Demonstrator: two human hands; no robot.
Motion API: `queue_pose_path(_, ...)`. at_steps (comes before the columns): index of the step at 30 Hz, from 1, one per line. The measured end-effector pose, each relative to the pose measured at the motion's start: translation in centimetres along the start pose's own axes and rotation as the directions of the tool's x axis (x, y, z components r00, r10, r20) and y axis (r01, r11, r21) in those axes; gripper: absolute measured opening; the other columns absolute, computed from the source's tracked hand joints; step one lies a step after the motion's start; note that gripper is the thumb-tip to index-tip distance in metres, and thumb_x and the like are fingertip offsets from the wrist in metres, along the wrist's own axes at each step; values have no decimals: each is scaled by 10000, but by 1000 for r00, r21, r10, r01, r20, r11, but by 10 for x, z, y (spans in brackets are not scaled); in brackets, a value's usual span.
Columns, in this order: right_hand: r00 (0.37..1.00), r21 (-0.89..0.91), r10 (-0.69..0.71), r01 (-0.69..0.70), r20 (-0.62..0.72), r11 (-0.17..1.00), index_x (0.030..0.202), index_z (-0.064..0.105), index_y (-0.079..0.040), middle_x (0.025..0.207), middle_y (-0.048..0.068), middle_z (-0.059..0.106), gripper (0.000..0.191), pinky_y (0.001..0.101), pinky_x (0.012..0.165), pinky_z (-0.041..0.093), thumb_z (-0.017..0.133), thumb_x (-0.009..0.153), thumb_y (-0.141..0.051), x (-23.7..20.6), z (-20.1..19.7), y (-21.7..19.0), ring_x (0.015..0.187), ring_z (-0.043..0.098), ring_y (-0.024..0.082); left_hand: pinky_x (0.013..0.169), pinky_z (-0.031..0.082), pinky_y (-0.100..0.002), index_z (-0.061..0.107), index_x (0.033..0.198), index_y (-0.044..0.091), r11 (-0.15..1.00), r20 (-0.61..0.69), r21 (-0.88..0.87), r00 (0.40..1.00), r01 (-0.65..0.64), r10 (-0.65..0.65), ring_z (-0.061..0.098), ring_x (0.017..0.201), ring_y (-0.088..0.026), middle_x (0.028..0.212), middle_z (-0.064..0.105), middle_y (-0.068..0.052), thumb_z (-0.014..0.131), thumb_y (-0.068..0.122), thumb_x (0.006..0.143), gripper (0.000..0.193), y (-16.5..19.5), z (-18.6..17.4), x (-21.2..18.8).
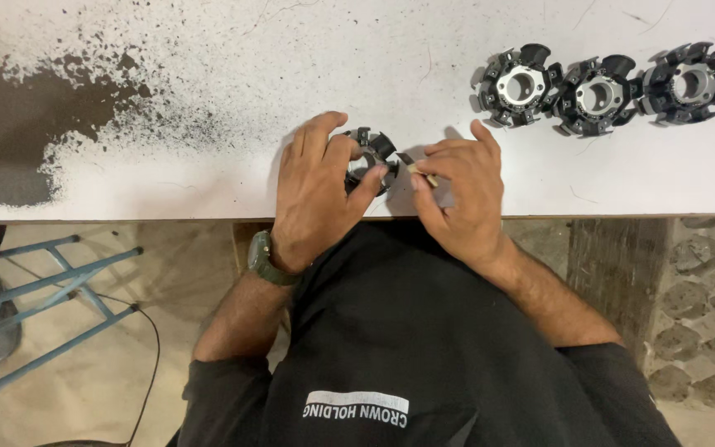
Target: The person sits at a white workbench assembling small black plastic and metal components. They fit small parts into black housings one at a time, press pieces together by hand, use a small stick to seat parts, and place finished rotor-like assemblies in a growing row on the table.
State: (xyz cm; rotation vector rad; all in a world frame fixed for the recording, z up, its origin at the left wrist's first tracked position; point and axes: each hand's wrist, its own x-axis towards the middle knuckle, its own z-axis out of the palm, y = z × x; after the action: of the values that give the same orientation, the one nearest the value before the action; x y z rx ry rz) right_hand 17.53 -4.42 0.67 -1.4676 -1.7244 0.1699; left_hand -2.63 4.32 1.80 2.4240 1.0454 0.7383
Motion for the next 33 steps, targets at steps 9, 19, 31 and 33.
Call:
queue_pose_path(9,994,-83,-47,55,102,995,1088,627,-85,1038,76,637,270,549,1214,358,787,891,7,16,18,-5,1061,625,285,1053,474,-476,624,913,85,1000,59,2,998,27,-27,595,1265,-330,1293,598,-110,803,104,861,188,-1,-43,-20)
queue_pose_path(19,996,-11,-26,27,89,1000,1103,605,-62,1056,82,653,291,575,1232,361,763,876,28,12,13,-6,1062,638,288,1037,473,-485,660,1122,62,997,19,-21,997,-69,70,547,1287,-364,1418,528,-152,766,107,878,270,16,-17,7)
queue_pose_path(31,992,-56,-69,75,101,996,1100,639,-84,978,54,641,311,564,1215,389,804,861,26,10,21,-4,1031,642,251,1039,465,-452,700,1056,87,994,-102,-94,993,56,-66,548,1270,-307,1391,571,-94,776,120,909,169,3,8,-3)
queue_pose_path(33,993,-52,-75,80,95,995,1096,643,-80,969,60,637,304,563,1200,406,805,860,21,12,21,-5,1000,647,251,1061,439,-466,706,1037,95,994,-119,-93,991,56,-67,539,1272,-296,1384,576,-93,778,118,893,163,2,7,-3)
